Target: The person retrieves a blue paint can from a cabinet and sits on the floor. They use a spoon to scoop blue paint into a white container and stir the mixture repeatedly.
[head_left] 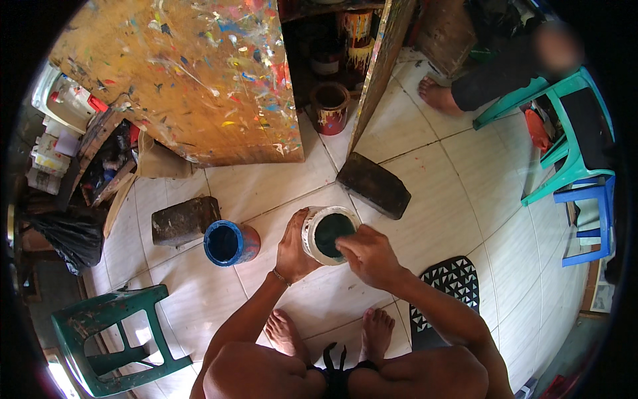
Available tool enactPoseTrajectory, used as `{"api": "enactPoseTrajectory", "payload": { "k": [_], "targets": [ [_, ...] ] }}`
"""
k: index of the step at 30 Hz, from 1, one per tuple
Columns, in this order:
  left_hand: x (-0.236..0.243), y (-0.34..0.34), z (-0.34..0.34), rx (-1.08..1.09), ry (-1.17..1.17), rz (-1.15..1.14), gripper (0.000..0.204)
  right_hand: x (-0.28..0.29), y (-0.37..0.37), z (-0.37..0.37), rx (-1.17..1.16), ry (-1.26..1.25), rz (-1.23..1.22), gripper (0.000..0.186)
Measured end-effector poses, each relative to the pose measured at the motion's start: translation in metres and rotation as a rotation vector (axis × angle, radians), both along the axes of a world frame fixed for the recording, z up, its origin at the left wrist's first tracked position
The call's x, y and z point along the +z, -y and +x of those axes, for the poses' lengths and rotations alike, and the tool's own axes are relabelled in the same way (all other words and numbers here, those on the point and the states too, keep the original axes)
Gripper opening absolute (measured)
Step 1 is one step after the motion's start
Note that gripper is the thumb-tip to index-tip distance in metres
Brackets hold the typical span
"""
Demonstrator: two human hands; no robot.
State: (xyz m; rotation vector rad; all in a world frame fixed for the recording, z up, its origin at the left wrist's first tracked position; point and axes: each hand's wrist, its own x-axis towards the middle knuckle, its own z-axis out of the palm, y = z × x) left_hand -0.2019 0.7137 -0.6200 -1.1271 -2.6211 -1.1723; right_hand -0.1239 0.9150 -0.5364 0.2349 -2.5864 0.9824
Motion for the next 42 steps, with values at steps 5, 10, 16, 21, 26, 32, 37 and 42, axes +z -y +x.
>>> {"api": "enactPoseTrajectory", "payload": {
  "k": [5,10,16,21,26,32,37,42],
  "targets": [
    [0.0002,-0.0013,0.0009,0.007,0.023,0.037,0.106,0.0008,0.0015,0.0011,-0.007,0.04,-0.134,0.012],
    [-0.0003,-0.0001,0.001,-0.015,0.044,0.082,0.113,-0.0018,0.0022,0.0017,0.004,0.037,-0.072,0.011],
    [-0.0015,-0.0024,-0.0012,-0.026,-0.006,0.078,0.116,-0.0035,0.0009,-0.0009,-0.044,0.007,-0.142,0.016],
    [0.0023,-0.0015,-0.0027,-0.042,-0.029,0.016,0.116,-0.0007,0.0017,-0.0017,0.047,0.033,-0.091,0.016],
    [0.0025,0.0003,-0.002,-0.023,0.033,0.061,0.111,0.0006,0.0014,-0.0005,0.085,0.124,-0.094,0.013],
    [-0.0001,0.0005,-0.0016,-0.021,0.001,0.088,0.108,0.001,0.0033,0.0002,0.017,0.085,-0.101,0.011],
    [0.0029,0.0014,0.0007,-0.012,0.079,0.045,0.11,0.0013,0.002,0.0,0.045,0.095,0.048,0.009],
    [0.003,0.0005,0.0002,-0.009,0.055,0.011,0.115,-0.0013,-0.0002,-0.0021,-0.078,-0.019,-0.07,0.012]
  ]
}}
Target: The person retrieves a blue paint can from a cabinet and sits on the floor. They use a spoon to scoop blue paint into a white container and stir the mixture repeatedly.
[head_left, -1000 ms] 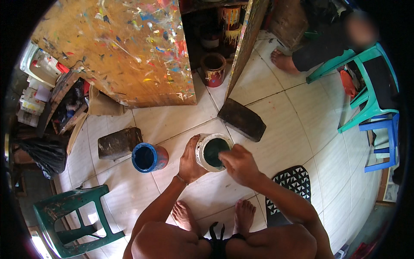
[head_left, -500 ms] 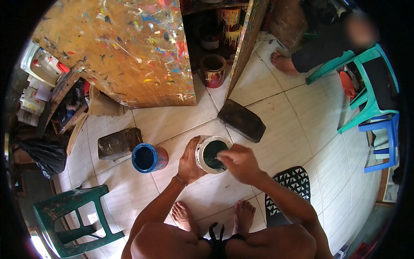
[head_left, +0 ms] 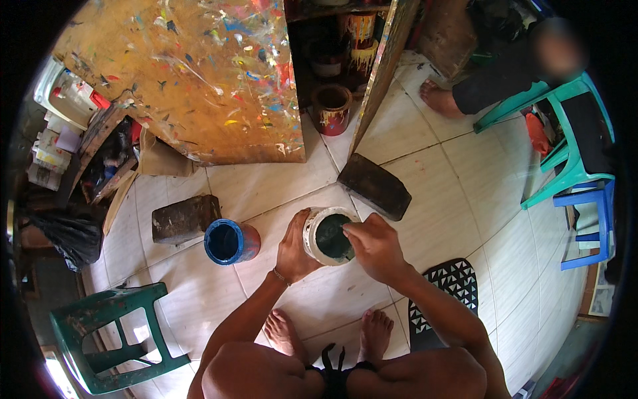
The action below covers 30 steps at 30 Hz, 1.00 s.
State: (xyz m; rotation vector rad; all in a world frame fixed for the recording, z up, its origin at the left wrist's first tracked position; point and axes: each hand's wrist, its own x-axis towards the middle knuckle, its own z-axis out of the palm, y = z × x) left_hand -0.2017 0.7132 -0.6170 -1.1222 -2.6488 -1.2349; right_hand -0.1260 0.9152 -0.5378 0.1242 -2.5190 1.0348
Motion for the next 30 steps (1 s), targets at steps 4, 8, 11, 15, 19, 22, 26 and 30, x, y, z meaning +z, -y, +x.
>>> {"api": "enactPoseTrajectory", "payload": {
  "k": [4,8,11,15,19,22,26,30],
  "targets": [
    [0.0003,0.0008,0.0009,-0.016,-0.011,0.057,0.116,0.0006,0.0014,0.0002,0.134,0.151,-0.072,0.011],
    [0.0015,-0.0006,0.0012,-0.021,-0.004,0.055,0.118,0.0037,0.0012,0.0005,0.132,0.09,0.052,0.006],
    [0.0016,-0.0016,0.0015,-0.03,-0.023,0.074,0.117,0.0042,-0.0001,0.0007,0.049,0.129,-0.168,0.007],
    [0.0002,-0.0018,0.0004,-0.019,-0.018,0.056,0.116,0.0013,0.0005,0.0011,0.182,0.094,0.022,0.013],
    [-0.0023,-0.0018,-0.0007,-0.014,-0.069,0.055,0.113,-0.0003,-0.0002,0.0019,-0.006,0.018,-0.051,0.013],
    [-0.0021,-0.0016,-0.001,-0.006,-0.034,0.001,0.114,0.0016,-0.0006,0.0029,0.059,0.168,-0.091,0.01],
    [0.0001,-0.0008,0.0014,0.0,-0.029,0.045,0.111,0.0027,0.0013,0.0032,0.058,0.117,-0.072,0.011],
    [0.0015,-0.002,0.0017,0.005,-0.012,0.059,0.11,0.0002,0.0003,0.0019,0.027,0.104,-0.148,0.01]
  ]
}}
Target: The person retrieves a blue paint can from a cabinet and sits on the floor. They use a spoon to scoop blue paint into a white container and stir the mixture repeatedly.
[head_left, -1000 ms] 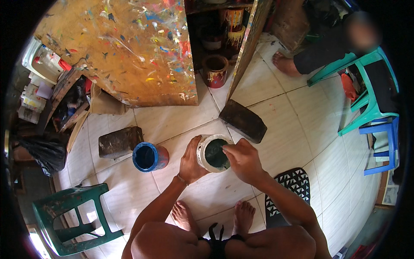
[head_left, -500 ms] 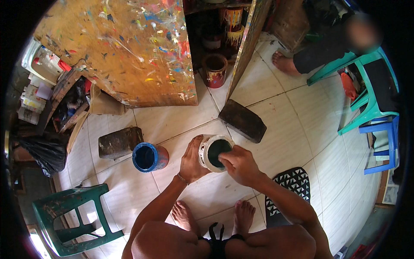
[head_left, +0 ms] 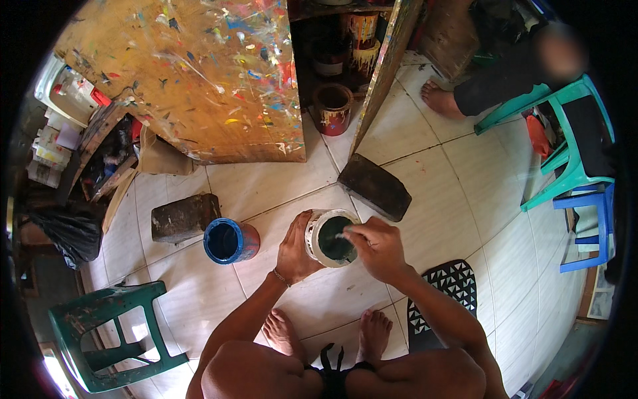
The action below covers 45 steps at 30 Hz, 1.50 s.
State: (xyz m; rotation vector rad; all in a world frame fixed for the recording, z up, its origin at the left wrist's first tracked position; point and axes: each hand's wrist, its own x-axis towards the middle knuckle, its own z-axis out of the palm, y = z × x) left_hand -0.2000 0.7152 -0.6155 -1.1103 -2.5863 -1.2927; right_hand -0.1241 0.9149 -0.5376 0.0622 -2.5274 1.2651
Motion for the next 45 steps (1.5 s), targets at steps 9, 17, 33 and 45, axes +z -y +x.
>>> {"api": "enactPoseTrajectory", "payload": {
  "k": [9,17,33,45],
  "targets": [
    [-0.0012,0.0002,0.002,-0.003,-0.03,-0.04,0.111,0.0009,-0.0016,-0.0008,0.107,0.021,0.231,0.01],
    [-0.0015,0.0006,0.0005,0.01,0.002,-0.047,0.115,0.0001,0.0004,0.001,0.132,0.092,0.04,0.012],
    [0.0001,0.0004,-0.0009,0.005,0.022,-0.03,0.116,0.0006,-0.0033,0.0015,-0.014,-0.015,0.072,0.016],
    [-0.0026,0.0027,0.0001,-0.003,0.041,-0.031,0.116,0.0003,-0.0019,0.0029,-0.051,-0.001,-0.002,0.011]
  ]
}}
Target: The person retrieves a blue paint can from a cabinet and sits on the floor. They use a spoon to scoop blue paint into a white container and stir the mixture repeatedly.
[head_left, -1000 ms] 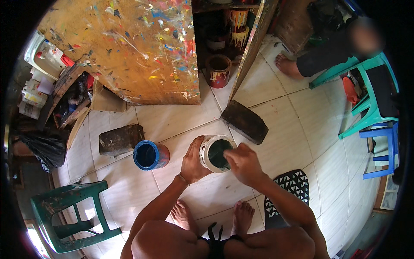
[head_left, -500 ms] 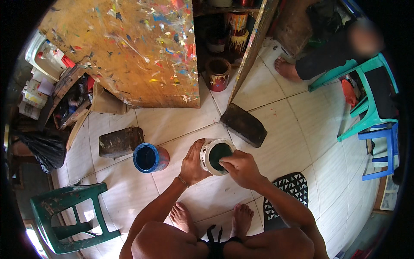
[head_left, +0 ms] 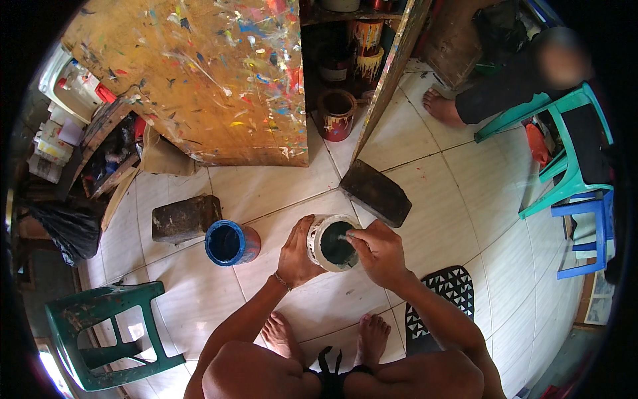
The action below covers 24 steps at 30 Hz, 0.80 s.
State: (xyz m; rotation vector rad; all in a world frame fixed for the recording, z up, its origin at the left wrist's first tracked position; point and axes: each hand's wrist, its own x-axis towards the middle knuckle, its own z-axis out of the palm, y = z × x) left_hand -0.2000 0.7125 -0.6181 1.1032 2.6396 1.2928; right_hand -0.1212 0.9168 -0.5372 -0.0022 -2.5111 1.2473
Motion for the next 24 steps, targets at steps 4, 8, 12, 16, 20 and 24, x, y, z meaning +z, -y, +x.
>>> {"api": "enactPoseTrajectory", "payload": {
  "k": [4,8,12,16,20,24],
  "targets": [
    [0.0013,0.0012,0.0015,-0.02,0.058,0.016,0.119,0.0015,0.0013,-0.0021,0.201,0.156,0.033,0.013],
    [0.0041,0.0008,0.0017,0.005,-0.002,0.032,0.117,0.0025,-0.0003,-0.0017,0.136,-0.039,0.287,0.011],
    [0.0053,0.0004,0.0004,-0.012,-0.03,0.005,0.116,0.0016,-0.0004,0.0002,0.08,0.03,-0.043,0.012],
    [0.0056,0.0007,-0.0007,-0.029,-0.037,-0.014,0.114,-0.0003,0.0016,-0.001,0.21,0.097,0.076,0.015],
    [0.0062,0.0004,0.0016,-0.017,-0.043,-0.023,0.112,0.0006,0.0006,-0.0007,0.08,-0.084,0.187,0.012],
    [0.0071,-0.0003,0.0018,-0.033,-0.022,-0.024,0.112,0.0028,-0.0004,0.0027,0.101,0.081,-0.042,0.011]
  ]
}}
